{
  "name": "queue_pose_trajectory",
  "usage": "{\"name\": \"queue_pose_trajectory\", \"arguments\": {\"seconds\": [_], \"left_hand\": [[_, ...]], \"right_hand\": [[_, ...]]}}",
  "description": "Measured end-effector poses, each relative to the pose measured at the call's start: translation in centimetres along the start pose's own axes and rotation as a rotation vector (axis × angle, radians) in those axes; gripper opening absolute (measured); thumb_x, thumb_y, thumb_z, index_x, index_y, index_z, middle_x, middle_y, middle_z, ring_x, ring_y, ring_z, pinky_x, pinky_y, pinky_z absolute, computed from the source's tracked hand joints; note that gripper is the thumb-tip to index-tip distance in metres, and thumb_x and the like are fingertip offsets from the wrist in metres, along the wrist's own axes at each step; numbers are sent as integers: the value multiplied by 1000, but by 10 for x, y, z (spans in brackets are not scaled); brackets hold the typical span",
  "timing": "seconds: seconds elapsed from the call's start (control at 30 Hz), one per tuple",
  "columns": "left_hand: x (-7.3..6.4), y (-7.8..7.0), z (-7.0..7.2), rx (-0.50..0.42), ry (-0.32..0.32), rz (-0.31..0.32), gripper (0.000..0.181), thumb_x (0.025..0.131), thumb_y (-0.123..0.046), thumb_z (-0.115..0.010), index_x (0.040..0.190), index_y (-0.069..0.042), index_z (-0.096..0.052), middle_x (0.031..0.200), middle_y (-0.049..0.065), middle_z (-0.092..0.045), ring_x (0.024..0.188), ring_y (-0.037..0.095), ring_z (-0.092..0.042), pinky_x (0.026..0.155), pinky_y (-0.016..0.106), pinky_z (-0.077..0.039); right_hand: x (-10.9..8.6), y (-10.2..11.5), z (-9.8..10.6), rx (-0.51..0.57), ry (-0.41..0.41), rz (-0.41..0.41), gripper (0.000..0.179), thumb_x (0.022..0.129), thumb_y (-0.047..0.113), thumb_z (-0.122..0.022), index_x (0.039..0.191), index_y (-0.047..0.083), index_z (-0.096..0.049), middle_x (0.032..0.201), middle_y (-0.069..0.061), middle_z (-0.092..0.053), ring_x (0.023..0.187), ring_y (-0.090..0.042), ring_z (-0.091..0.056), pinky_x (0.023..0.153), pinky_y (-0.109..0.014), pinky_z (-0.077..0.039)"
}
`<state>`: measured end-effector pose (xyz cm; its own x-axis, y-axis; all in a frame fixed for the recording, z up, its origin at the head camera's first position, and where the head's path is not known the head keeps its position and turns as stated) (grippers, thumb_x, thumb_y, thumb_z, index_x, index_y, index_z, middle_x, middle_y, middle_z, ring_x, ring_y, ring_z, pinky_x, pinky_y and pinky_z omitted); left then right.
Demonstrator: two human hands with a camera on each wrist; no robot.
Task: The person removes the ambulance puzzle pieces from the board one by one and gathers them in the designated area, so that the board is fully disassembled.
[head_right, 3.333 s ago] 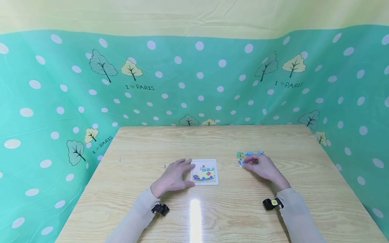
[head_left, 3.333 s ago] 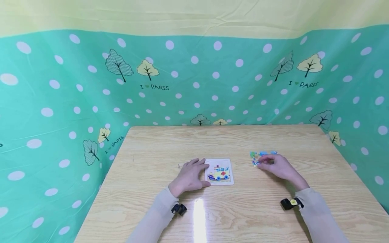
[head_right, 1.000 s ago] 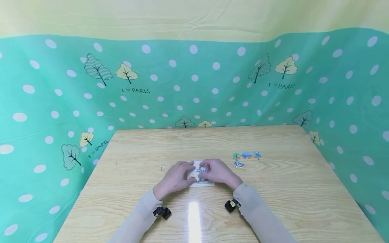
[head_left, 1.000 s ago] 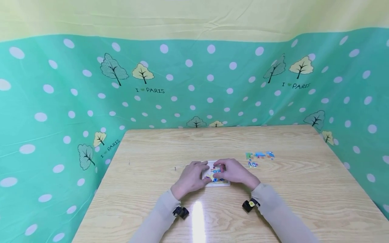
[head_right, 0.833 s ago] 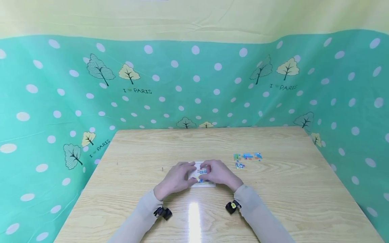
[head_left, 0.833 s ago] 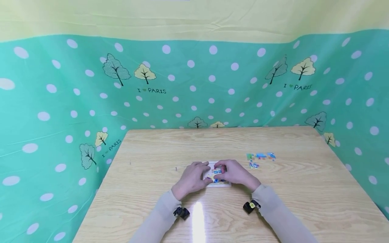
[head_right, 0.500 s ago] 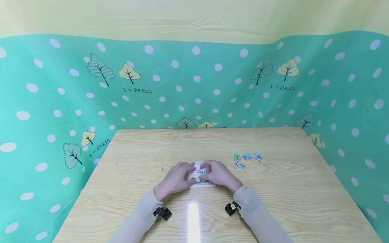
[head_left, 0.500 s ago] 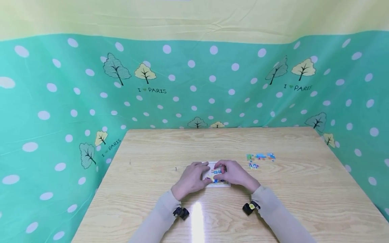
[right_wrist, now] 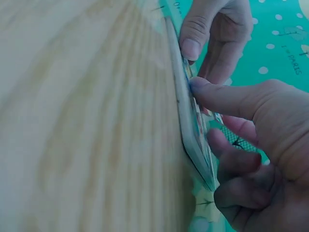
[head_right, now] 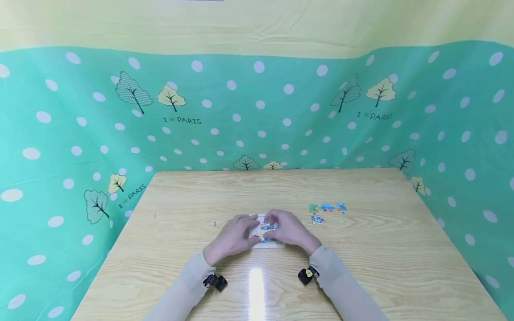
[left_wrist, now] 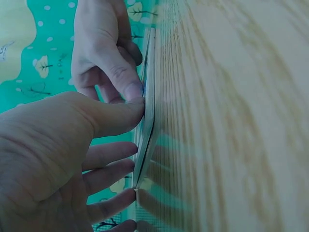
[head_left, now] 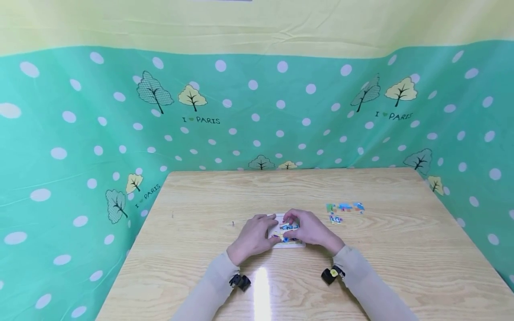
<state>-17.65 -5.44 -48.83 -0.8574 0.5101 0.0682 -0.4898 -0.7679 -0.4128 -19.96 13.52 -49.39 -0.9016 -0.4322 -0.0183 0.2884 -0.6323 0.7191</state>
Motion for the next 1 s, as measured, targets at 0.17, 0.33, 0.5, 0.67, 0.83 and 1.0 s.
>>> {"name": "queue_pose_trajectory", "arguments": {"seconds": [0.17, 0.33, 0.5, 0.67, 0.83, 1.0], "left_hand": [[-2, 0, 1, -7, 4, 4, 57, 94, -39, -80, 140, -7, -69, 156, 11, -60, 143, 38, -56, 119, 58, -47], [-2, -1, 2, -21, 5, 11, 58, 94, -38, -80, 141, -6, -67, 158, 12, -58, 144, 39, -54, 120, 60, -45], [0, -2, 3, -8, 16, 13, 58, 96, -39, -78, 142, -7, -67, 159, 11, -57, 145, 39, -54, 121, 59, -44], [0, -3, 1, 3, 24, 20, 57, 96, -40, -78, 143, -8, -66, 159, 10, -57, 147, 38, -53, 122, 59, -42], [-1, -2, -1, 3, 31, 27, 57, 96, -40, -77, 143, -8, -66, 160, 10, -56, 147, 38, -52, 123, 59, -42], [-2, -1, -1, 5, 38, 39, 58, 97, -41, -77, 144, -9, -66, 161, 8, -55, 148, 37, -51, 124, 58, -41]], "right_hand": [[0, 1, 3, 70, 29, 37, 24, 97, 21, -78, 120, 17, -73, 101, 3, -73, 91, -14, -66, 79, -30, -54], [2, -3, 8, 160, 25, 36, 15, 103, 20, -71, 116, 16, -76, 103, 1, -75, 96, -14, -68, 87, -33, -56], [2, -11, 11, 180, -3, 7, 13, 102, 23, -73, 112, 17, -78, 104, 3, -77, 98, -13, -70, 92, -37, -58], [-3, -16, 18, 169, -42, -22, 15, 100, 24, -75, 113, 18, -80, 107, 3, -79, 104, -17, -72, 102, -50, -57], [-9, -25, 28, 144, -79, -60, 18, 101, 23, -74, 116, 16, -80, 110, 0, -80, 110, -22, -73, 106, -55, -56], [-16, -33, 39, 122, -111, -93, 21, 102, 25, -73, 118, 13, -80, 111, -3, -80, 109, -24, -73, 101, -51, -58]]}}
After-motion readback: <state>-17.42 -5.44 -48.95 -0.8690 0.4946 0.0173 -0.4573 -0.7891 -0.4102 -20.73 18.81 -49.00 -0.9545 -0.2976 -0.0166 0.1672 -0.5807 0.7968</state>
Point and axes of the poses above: each hand's wrist, its own x-axis towards the middle knuckle, its own z-axis out of the back of the hand, y = z × x, the point moved 4 cm from there along x, towards the middle knuckle
